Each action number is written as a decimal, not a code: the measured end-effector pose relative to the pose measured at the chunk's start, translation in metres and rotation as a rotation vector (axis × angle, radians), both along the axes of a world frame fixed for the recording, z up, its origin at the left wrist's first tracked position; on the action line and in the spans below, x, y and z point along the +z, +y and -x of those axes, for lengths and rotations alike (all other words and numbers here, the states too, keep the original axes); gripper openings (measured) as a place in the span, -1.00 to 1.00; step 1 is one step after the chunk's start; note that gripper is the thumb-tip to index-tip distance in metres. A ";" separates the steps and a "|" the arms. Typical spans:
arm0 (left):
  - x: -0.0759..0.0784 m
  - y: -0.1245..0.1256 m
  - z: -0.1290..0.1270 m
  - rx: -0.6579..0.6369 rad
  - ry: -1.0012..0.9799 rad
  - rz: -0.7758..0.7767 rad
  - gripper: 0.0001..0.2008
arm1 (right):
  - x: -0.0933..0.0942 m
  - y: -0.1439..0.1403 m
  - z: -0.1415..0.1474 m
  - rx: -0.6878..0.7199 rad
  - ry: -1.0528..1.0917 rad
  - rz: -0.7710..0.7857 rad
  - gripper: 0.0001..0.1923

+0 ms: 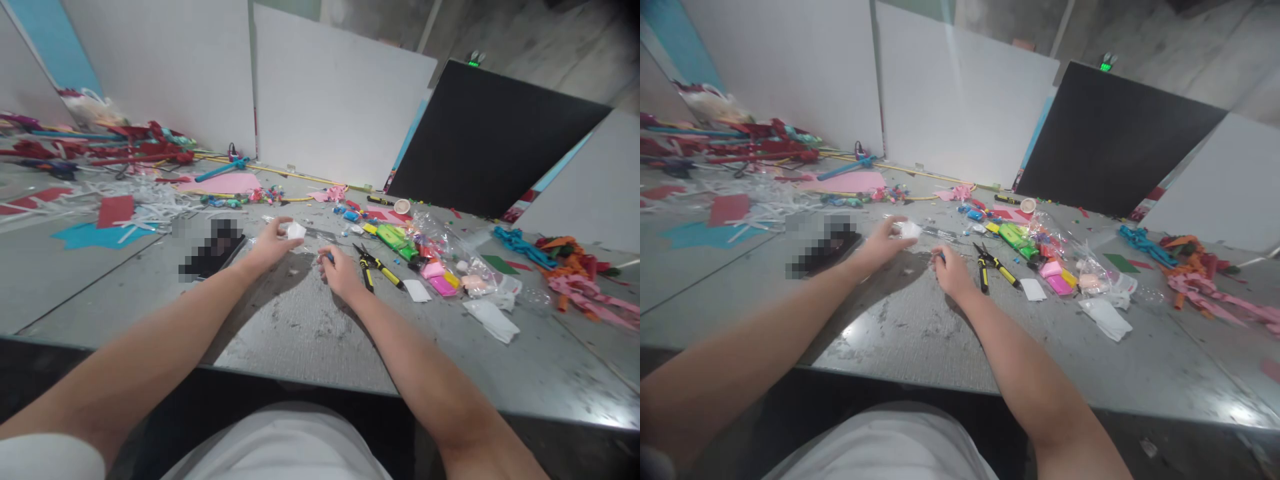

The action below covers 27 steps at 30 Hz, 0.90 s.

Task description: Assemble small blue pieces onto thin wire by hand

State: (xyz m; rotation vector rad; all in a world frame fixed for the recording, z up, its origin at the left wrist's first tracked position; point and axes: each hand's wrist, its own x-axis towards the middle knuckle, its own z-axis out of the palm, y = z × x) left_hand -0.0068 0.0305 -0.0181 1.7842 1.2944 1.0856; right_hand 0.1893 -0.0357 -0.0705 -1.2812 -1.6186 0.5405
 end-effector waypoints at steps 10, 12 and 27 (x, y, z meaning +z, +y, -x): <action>0.007 -0.024 -0.011 -0.372 0.097 0.148 -0.72 | 0.013 -0.011 0.006 0.014 -0.280 -0.126 -0.71; 0.008 -0.022 -0.010 -0.338 0.114 0.133 -0.73 | 0.012 -0.010 0.006 0.020 -0.299 -0.100 -0.69; 0.010 -0.032 -0.009 -0.324 0.084 0.149 -0.74 | 0.013 -0.012 0.007 0.090 -0.340 -0.174 -0.79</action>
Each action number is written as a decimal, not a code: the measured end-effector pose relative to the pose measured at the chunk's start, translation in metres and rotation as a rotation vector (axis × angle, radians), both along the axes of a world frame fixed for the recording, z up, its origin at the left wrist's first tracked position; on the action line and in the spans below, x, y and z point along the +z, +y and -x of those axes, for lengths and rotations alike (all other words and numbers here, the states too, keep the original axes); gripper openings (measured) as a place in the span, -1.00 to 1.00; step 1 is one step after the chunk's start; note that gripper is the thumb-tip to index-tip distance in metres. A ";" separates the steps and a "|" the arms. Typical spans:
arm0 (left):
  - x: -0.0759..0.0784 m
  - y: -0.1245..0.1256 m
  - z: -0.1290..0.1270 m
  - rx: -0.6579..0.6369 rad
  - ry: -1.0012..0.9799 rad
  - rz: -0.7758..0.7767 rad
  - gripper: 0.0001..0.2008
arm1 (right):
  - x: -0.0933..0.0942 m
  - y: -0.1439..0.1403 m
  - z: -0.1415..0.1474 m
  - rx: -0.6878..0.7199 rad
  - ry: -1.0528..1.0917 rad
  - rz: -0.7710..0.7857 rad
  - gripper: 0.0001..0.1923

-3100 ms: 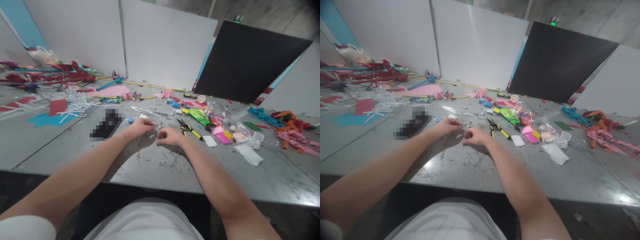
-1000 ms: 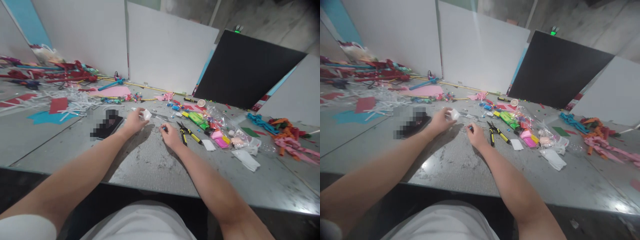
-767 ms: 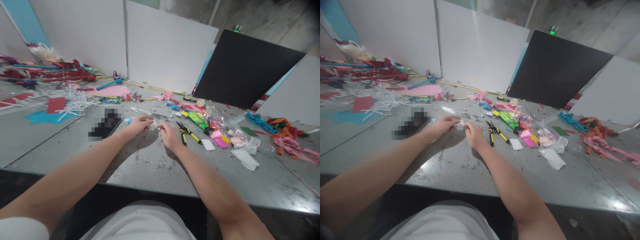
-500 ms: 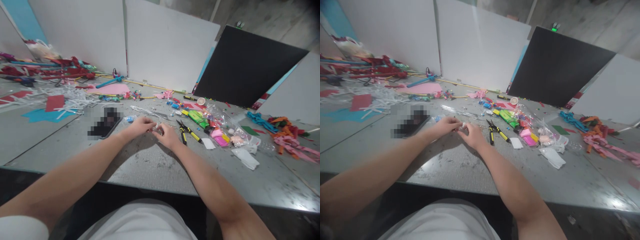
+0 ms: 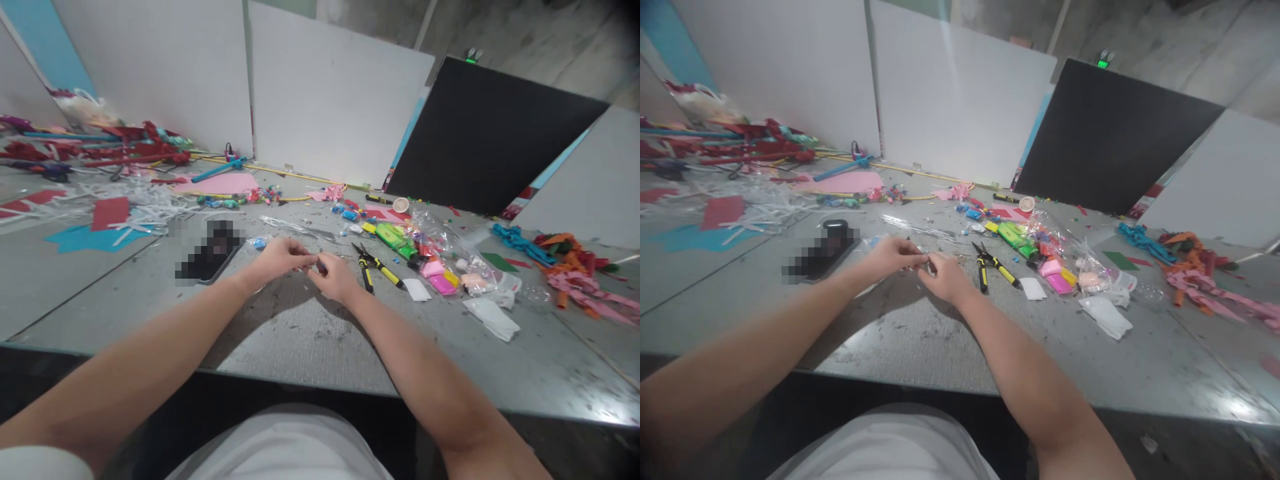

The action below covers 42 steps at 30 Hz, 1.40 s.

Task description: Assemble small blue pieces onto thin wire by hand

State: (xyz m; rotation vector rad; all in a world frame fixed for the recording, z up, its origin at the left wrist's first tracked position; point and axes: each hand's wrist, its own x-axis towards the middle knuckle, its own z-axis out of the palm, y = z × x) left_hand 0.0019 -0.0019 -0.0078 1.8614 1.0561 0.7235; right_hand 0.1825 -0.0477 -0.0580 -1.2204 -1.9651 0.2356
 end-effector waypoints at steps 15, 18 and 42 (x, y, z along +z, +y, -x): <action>0.000 -0.004 0.001 0.009 0.091 -0.127 -0.66 | -0.002 -0.001 0.002 0.002 0.076 0.052 -0.82; 0.003 -0.008 0.000 0.018 0.065 -0.096 -0.66 | -0.003 -0.001 0.003 -0.050 0.021 0.045 -0.83; -0.017 0.024 0.010 -0.210 0.215 -0.352 -0.56 | -0.009 0.015 -0.011 -0.174 0.391 0.191 -0.71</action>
